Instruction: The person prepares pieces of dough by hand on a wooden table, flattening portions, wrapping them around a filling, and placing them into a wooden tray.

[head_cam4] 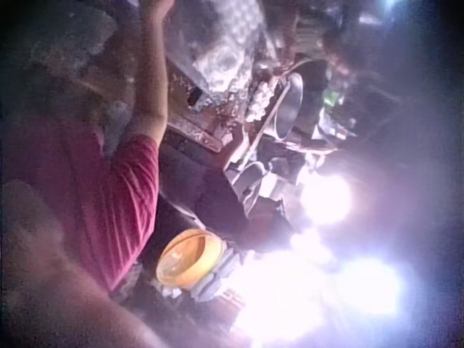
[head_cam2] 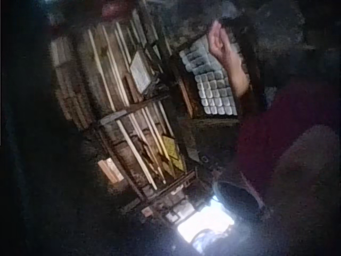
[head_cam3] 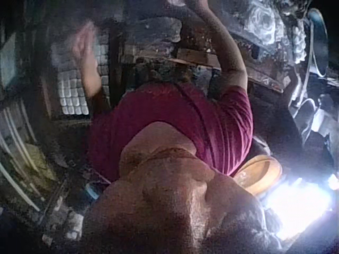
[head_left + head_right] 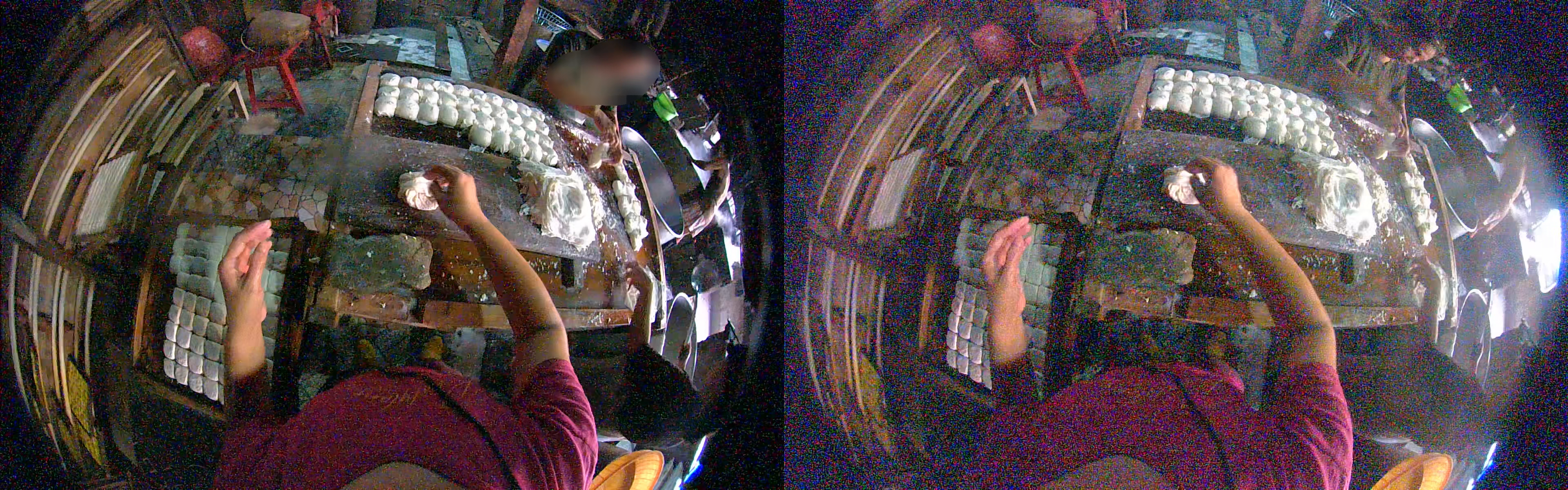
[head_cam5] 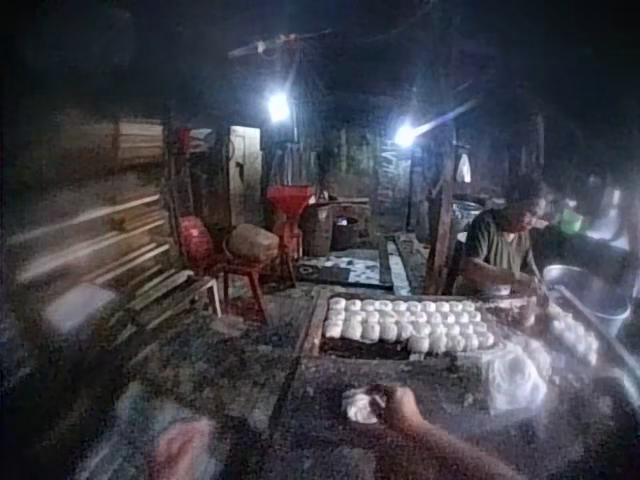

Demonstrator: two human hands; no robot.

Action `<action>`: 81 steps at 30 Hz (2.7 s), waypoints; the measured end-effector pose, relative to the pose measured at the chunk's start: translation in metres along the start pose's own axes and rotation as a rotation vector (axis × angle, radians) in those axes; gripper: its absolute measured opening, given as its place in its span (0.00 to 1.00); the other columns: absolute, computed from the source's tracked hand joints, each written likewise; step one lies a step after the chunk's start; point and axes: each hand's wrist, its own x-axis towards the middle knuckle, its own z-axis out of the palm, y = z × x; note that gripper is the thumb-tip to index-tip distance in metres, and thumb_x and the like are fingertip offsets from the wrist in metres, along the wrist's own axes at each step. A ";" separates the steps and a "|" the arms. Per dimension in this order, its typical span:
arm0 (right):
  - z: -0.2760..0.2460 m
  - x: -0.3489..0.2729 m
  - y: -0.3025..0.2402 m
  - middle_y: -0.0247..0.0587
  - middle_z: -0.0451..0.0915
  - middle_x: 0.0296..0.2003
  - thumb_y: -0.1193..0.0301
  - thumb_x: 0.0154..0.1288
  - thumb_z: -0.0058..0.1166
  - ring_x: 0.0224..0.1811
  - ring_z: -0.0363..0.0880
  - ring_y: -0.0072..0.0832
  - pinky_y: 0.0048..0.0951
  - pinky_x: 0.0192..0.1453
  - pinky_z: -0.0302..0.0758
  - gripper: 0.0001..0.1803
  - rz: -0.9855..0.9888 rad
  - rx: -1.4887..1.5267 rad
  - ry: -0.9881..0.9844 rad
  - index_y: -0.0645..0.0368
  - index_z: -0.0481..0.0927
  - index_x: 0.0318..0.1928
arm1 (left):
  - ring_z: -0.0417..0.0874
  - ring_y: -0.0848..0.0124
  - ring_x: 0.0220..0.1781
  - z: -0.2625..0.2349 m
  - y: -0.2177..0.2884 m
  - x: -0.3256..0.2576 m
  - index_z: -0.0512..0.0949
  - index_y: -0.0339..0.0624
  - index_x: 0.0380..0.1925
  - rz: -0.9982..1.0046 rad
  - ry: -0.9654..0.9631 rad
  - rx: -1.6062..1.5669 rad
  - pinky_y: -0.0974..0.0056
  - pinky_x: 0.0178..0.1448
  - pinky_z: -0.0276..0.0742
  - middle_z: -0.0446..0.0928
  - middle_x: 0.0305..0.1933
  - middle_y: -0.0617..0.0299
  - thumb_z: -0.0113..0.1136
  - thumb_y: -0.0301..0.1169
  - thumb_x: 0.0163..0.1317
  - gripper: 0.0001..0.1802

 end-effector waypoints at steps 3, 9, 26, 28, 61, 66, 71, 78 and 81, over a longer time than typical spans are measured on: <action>0.041 0.012 -0.010 0.43 0.78 0.36 0.66 0.47 0.58 0.38 0.78 0.39 0.35 0.45 0.74 0.16 -0.150 -0.400 0.061 0.55 0.78 0.39 | 0.73 0.70 0.51 0.024 -0.001 0.010 0.73 0.34 0.43 0.017 -0.107 -0.066 0.67 0.57 0.67 0.74 0.48 0.57 0.54 0.25 0.58 0.13; 0.029 0.041 -0.011 0.40 0.81 0.26 0.64 0.49 0.57 0.25 0.80 0.34 0.34 0.33 0.77 0.12 0.172 -0.357 -0.151 0.61 0.81 0.28 | 0.73 0.70 0.51 0.084 -0.009 0.033 0.73 0.36 0.43 -0.066 -0.266 -0.154 0.66 0.58 0.66 0.75 0.48 0.56 0.55 0.26 0.57 0.13; -0.118 -0.051 0.107 0.37 0.78 0.19 0.81 0.44 0.55 0.19 0.73 0.19 0.22 0.23 0.71 0.04 0.366 0.316 0.077 0.65 0.79 0.25 | 0.77 0.72 0.24 0.256 -0.146 0.107 0.81 0.42 0.25 0.032 -0.606 0.481 0.65 0.33 0.73 0.79 0.26 0.60 0.67 0.32 0.44 0.08; -0.120 -0.053 0.114 0.37 0.79 0.19 0.77 0.44 0.57 0.20 0.75 0.21 0.24 0.25 0.72 0.05 0.380 0.291 0.054 0.62 0.80 0.25 | 0.77 0.74 0.25 0.248 -0.150 0.112 0.79 0.38 0.28 -0.071 -0.477 0.240 0.69 0.29 0.73 0.79 0.27 0.61 0.62 0.23 0.48 0.06; -0.042 -0.032 0.088 0.46 0.78 0.28 0.67 0.53 0.52 0.32 0.77 0.43 0.39 0.38 0.74 0.07 0.283 -0.329 0.127 0.52 0.80 0.32 | 0.79 0.66 0.29 0.185 -0.150 0.152 0.79 0.40 0.27 0.154 -0.411 0.921 0.61 0.37 0.74 0.79 0.28 0.58 0.57 0.23 0.44 0.07; -0.005 -0.027 -0.012 0.48 0.77 0.27 0.59 0.47 0.60 0.31 0.77 0.45 0.41 0.36 0.74 0.16 0.058 -0.343 0.044 0.59 0.75 0.25 | 0.79 0.69 0.30 0.193 -0.164 0.136 0.76 0.36 0.34 -0.142 -0.190 0.378 0.65 0.32 0.76 0.78 0.32 0.57 0.57 0.27 0.54 0.08; -0.018 -0.016 -0.013 0.47 0.78 0.29 0.65 0.48 0.56 0.32 0.78 0.45 0.40 0.37 0.75 0.08 0.120 -0.440 -0.245 0.56 0.77 0.25 | 0.77 0.73 0.28 0.185 -0.181 0.132 0.76 0.38 0.35 -0.252 -0.166 -0.041 0.71 0.33 0.75 0.78 0.30 0.62 0.58 0.27 0.54 0.08; -0.048 0.066 0.003 0.47 0.79 0.30 0.67 0.50 0.50 0.34 0.79 0.44 0.40 0.37 0.76 0.06 0.093 -0.498 -0.225 0.49 0.79 0.28 | 0.73 0.76 0.24 0.185 -0.183 0.125 0.76 0.39 0.27 -0.196 -0.134 0.212 0.73 0.28 0.70 0.75 0.24 0.66 0.61 0.31 0.53 0.07; -0.050 0.087 0.044 0.42 0.80 0.29 0.68 0.48 0.54 0.32 0.79 0.40 0.36 0.36 0.75 0.07 0.020 -0.537 0.056 0.49 0.81 0.30 | 0.74 0.75 0.25 0.211 -0.154 0.114 0.74 0.39 0.31 -0.363 -0.130 0.090 0.70 0.30 0.73 0.74 0.26 0.65 0.62 0.32 0.52 0.10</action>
